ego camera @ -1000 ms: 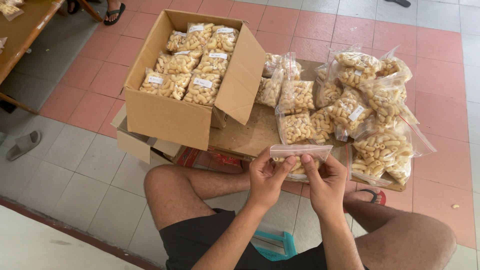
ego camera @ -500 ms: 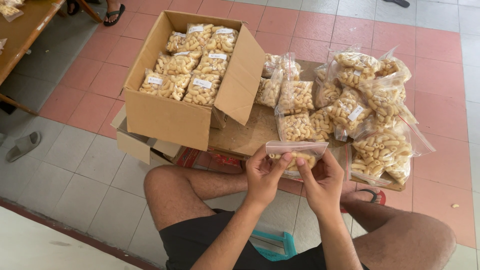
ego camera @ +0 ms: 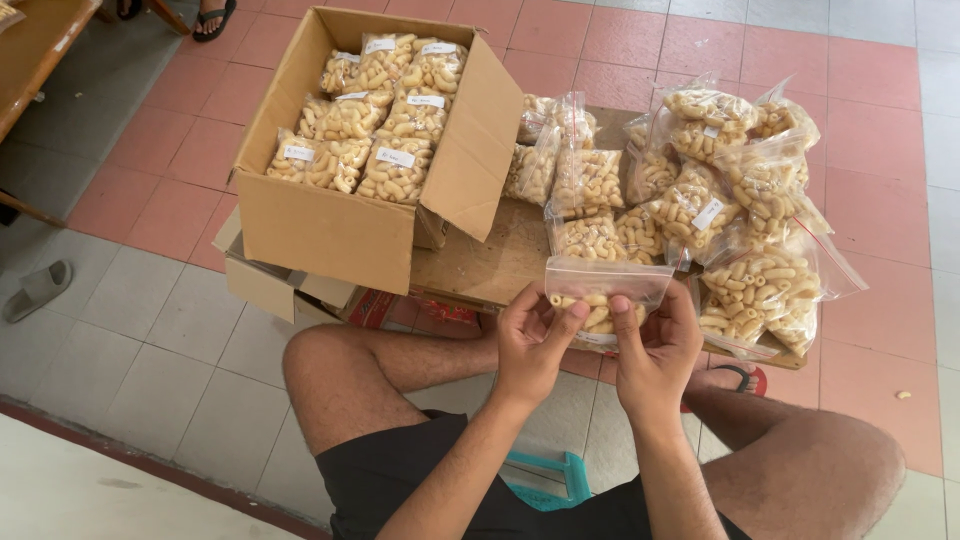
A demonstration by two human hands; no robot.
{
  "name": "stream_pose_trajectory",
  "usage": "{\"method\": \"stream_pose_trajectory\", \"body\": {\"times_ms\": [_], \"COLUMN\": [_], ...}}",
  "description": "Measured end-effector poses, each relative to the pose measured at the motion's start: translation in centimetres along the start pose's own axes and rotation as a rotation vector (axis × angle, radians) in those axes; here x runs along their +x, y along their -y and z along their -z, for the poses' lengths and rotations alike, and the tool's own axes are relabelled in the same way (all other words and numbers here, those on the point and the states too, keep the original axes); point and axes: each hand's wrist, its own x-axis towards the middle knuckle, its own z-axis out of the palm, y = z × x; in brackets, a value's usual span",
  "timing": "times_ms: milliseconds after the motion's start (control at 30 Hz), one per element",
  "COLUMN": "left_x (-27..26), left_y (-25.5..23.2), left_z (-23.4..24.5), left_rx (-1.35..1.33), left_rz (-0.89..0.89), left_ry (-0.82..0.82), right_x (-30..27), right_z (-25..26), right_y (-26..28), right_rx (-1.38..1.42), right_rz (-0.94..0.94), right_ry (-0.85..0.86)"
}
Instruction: Packing individual plastic bags of snacks into a cardboard box for distribution.
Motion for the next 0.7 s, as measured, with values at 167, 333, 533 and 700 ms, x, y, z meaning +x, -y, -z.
{"method": "stream_pose_trajectory", "body": {"times_ms": [167, 333, 533, 700], "left_x": [0.2, 0.3, 0.4, 0.5], "left_y": [0.3, 0.7, 1.3, -0.1], "left_z": [0.4, 0.5, 1.0, 1.1], "left_rx": [0.011, 0.004, 0.004, -0.015], "left_rz": [0.009, 0.014, 0.01, 0.001], "left_ry": [-0.001, 0.003, -0.003, -0.033], "right_x": [0.0, 0.0, 1.3, 1.5], "right_z": [-1.7, -0.1, -0.7, -0.2], "right_y": [3.8, 0.6, 4.0, 4.0], "right_rx": [0.056, -0.081, -0.162, -0.146], "right_rz": [0.133, 0.336, 0.317, 0.229], "right_ry": [0.079, 0.134, 0.221, 0.243]}}
